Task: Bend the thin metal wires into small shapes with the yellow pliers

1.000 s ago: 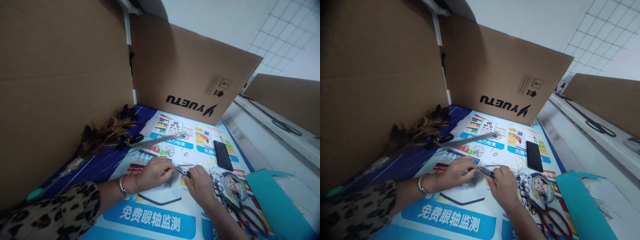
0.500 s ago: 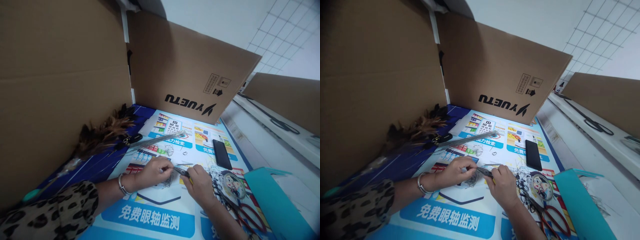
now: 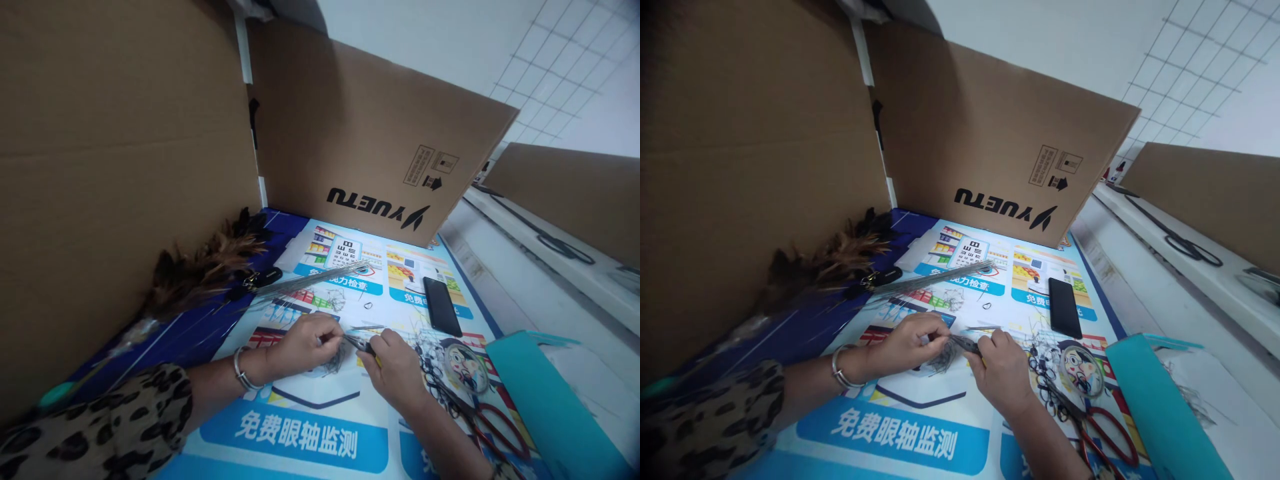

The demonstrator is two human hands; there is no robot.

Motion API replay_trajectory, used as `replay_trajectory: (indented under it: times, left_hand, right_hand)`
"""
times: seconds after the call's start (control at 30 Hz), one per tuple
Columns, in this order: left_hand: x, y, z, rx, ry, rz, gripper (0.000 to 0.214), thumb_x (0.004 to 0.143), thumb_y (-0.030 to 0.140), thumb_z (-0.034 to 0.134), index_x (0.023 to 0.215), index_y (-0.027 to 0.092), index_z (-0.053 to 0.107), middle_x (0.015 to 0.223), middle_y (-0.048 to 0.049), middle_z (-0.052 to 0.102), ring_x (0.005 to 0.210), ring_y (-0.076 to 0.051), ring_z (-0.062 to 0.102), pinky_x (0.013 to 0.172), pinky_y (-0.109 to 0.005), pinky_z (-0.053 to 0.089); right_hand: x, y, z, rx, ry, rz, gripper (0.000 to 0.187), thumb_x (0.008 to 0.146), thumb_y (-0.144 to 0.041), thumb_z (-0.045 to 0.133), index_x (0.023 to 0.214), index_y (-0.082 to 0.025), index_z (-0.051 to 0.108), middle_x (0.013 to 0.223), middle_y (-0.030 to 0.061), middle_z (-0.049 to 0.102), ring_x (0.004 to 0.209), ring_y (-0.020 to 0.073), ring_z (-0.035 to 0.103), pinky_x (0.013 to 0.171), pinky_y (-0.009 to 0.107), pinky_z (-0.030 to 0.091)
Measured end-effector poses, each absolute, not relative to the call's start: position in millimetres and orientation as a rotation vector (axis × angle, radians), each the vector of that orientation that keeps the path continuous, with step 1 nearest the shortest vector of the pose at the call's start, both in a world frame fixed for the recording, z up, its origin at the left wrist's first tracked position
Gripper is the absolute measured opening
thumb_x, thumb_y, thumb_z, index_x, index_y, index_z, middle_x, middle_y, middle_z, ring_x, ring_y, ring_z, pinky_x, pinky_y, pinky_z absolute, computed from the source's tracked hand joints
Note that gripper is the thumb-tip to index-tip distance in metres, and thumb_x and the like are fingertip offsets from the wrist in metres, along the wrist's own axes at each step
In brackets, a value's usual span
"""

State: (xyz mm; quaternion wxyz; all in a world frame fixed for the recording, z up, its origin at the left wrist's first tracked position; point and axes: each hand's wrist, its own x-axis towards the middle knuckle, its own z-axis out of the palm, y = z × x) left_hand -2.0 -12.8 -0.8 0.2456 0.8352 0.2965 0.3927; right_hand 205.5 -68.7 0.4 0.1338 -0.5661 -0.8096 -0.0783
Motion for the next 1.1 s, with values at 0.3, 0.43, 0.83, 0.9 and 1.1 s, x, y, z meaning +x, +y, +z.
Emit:
replay_trajectory:
  times: [0.3, 0.43, 0.83, 0.9, 1.1]
  left_hand:
    - [-3.2, -12.2, -4.2, 2.313, 0.795, 1.064, 0.011, 0.071, 0.007, 0.05, 0.065, 0.014, 0.054, 0.062, 0.0003, 0.056, 0.06, -0.011, 0.049, 0.058, -0.022, 0.036]
    - [-2.3, -14.4, -0.7, 2.312, 0.781, 1.095, 0.01, 0.073, 0.009, 0.05, 0.067, 0.015, 0.056, 0.062, -0.0001, 0.057, 0.059, -0.011, 0.05, 0.058, -0.023, 0.037]
    - [-2.9, -17.4, 0.7, 2.39, 0.763, 1.265, 0.011, 0.079, 0.013, 0.051, 0.078, 0.015, 0.062, 0.065, -0.0031, 0.06, 0.064, -0.014, 0.052, 0.06, -0.026, 0.04]
    - [-3.4, -17.4, 0.9, 2.433, 0.754, 1.273, 0.011, 0.079, 0.013, 0.051, 0.079, 0.015, 0.062, 0.065, -0.0036, 0.06, 0.064, -0.014, 0.052, 0.06, -0.027, 0.04]
    - [-5.8, -16.9, 1.7, 2.565, 0.74, 1.256, 0.011, 0.079, 0.012, 0.051, 0.081, 0.015, 0.061, 0.067, -0.0039, 0.061, 0.065, -0.015, 0.052, 0.061, -0.028, 0.04]
  right_hand:
    - [205.5, -68.9, -2.4, -1.615, -2.368, -0.176, 0.026, 0.088, -0.04, 0.04, 0.076, -0.019, 0.05, 0.078, 0.0035, 0.052, 0.075, 0.0154, 0.046, 0.062, 0.024, 0.028]
    - [206.3, -68.7, -4.7, -1.61, -2.353, -0.138, 0.027, 0.088, -0.04, 0.039, 0.075, -0.019, 0.048, 0.078, 0.0032, 0.051, 0.074, 0.0153, 0.047, 0.062, 0.024, 0.029]
    - [207.7, -66.9, -3.6, -1.519, -2.26, -0.09, 0.027, 0.088, -0.041, 0.038, 0.079, -0.018, 0.05, 0.08, 0.0049, 0.051, 0.077, 0.0167, 0.046, 0.065, 0.026, 0.034]
    - [208.3, -66.7, -3.1, -1.523, -2.263, -0.083, 0.027, 0.088, -0.041, 0.039, 0.079, -0.018, 0.05, 0.08, 0.0051, 0.051, 0.077, 0.0171, 0.046, 0.066, 0.026, 0.034]
    - [209.6, -66.4, -2.7, -1.563, -2.274, -0.078, 0.027, 0.087, -0.041, 0.04, 0.08, -0.018, 0.051, 0.08, 0.0053, 0.05, 0.08, 0.0178, 0.045, 0.067, 0.027, 0.034]
